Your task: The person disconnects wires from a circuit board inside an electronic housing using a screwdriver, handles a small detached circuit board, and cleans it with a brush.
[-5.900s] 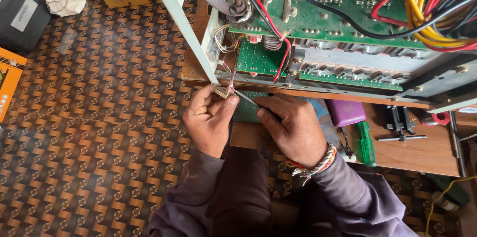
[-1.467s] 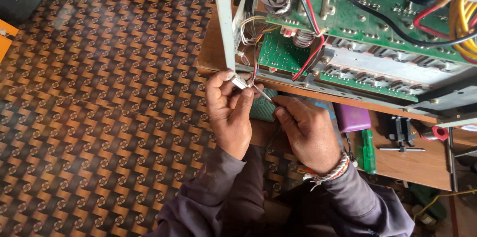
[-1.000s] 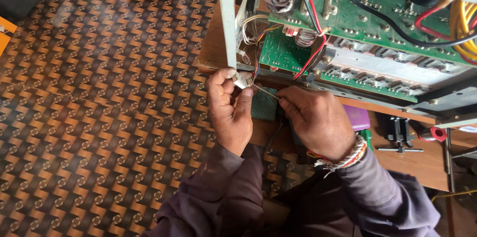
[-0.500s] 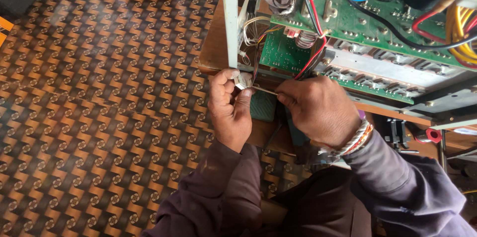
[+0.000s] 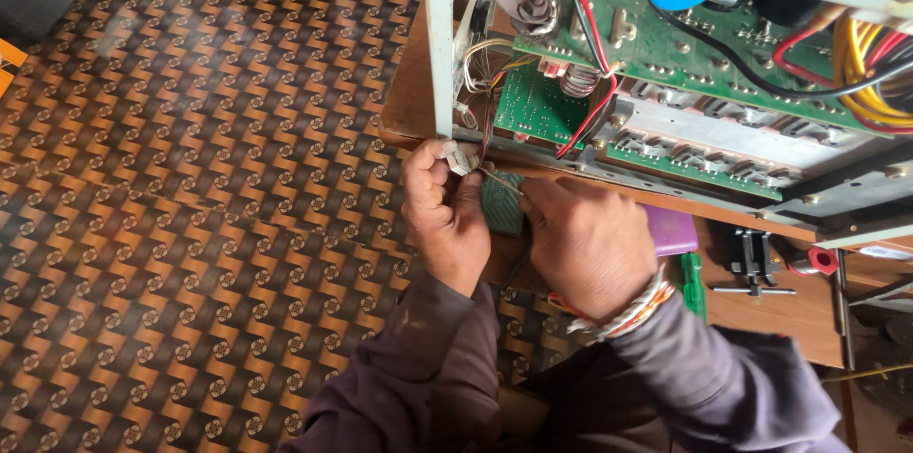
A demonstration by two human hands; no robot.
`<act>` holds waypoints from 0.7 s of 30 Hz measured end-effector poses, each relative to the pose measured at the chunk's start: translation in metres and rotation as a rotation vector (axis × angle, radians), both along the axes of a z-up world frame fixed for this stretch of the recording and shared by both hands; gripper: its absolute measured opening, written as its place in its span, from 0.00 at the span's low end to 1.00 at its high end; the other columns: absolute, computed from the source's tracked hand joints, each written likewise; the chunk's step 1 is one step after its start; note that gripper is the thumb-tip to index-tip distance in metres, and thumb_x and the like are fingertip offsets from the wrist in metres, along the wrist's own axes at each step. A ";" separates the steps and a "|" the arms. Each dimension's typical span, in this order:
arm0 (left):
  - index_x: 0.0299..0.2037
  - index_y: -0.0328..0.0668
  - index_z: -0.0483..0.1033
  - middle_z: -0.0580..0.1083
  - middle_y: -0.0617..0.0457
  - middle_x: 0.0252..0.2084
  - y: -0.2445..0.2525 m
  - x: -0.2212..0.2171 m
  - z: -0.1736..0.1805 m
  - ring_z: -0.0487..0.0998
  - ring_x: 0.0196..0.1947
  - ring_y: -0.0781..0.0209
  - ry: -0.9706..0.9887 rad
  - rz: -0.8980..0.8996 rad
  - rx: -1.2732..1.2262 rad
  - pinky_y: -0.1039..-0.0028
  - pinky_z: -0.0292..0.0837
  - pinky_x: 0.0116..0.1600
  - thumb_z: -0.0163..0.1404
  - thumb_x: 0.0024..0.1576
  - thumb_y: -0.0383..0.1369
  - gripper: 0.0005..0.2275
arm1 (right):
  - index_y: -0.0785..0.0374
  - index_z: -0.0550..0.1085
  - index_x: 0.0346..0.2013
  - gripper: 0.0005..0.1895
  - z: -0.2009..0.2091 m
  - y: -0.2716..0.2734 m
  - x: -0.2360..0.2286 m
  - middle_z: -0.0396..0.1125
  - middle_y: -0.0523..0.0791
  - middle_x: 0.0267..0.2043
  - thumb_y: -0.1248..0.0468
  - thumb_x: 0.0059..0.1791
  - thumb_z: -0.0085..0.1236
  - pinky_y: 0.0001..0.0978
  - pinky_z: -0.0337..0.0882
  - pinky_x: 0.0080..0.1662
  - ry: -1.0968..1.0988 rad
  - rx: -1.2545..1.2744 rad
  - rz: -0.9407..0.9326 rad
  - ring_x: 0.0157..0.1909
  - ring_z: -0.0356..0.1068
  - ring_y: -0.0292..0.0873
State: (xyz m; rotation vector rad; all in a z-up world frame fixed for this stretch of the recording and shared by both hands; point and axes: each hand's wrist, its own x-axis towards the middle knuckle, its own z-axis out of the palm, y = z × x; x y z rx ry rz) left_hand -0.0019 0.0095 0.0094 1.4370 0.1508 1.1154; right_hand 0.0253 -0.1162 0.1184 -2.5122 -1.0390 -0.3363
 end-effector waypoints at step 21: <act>0.62 0.38 0.62 0.77 0.47 0.51 -0.001 -0.005 0.003 0.78 0.49 0.64 -0.042 -0.073 -0.158 0.75 0.78 0.55 0.47 0.63 0.13 0.20 | 0.55 0.80 0.44 0.12 -0.024 0.003 -0.020 0.73 0.47 0.31 0.67 0.46 0.59 0.46 0.71 0.30 -0.040 0.168 -0.083 0.29 0.73 0.55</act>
